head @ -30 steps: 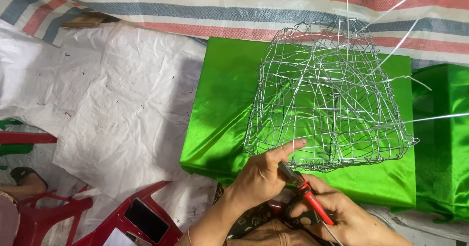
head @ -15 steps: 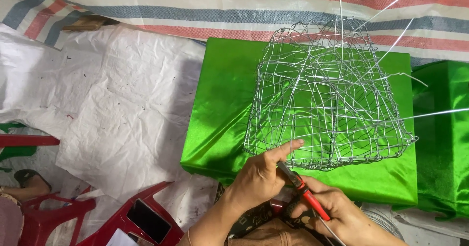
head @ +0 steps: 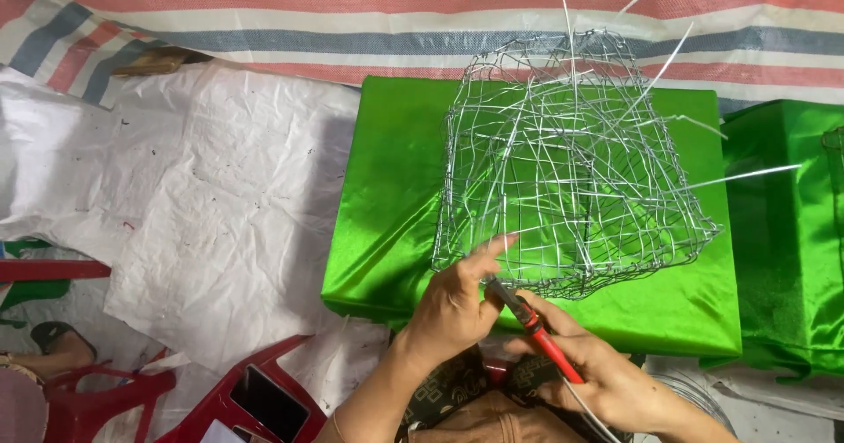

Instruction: Assembling a wire mesh structure by bending and cutting wires with pliers.

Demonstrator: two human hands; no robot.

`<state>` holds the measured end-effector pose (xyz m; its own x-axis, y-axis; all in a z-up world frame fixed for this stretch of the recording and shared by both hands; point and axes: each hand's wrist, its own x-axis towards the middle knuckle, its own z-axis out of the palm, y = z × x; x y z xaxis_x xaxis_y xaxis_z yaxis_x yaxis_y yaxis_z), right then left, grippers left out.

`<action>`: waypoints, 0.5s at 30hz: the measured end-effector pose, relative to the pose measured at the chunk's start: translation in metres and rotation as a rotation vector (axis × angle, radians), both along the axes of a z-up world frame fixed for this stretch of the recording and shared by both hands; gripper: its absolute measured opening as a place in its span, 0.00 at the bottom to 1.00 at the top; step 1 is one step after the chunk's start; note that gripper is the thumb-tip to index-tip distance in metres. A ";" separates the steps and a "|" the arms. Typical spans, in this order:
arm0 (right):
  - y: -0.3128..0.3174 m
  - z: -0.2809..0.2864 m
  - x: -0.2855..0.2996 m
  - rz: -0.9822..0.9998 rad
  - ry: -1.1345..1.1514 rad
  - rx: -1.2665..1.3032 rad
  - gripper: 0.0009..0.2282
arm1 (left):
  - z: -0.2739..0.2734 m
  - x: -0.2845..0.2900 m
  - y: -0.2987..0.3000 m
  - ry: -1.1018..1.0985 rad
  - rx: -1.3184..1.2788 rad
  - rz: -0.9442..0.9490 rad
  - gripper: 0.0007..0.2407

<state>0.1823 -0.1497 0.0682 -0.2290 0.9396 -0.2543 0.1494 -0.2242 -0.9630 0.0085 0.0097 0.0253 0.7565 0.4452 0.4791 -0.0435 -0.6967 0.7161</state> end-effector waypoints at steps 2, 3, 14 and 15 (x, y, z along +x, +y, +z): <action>-0.005 -0.006 -0.004 -0.028 0.001 0.060 0.23 | 0.002 -0.002 -0.001 0.026 0.016 0.001 0.26; -0.009 -0.009 -0.006 -0.059 0.002 0.117 0.22 | 0.003 -0.002 -0.003 0.052 0.029 -0.002 0.24; -0.011 0.003 0.004 0.101 0.107 -0.061 0.25 | 0.057 -0.033 0.007 0.262 0.146 0.039 0.32; -0.015 0.004 0.005 0.099 0.095 -0.074 0.23 | 0.076 -0.046 0.006 0.445 0.128 0.041 0.34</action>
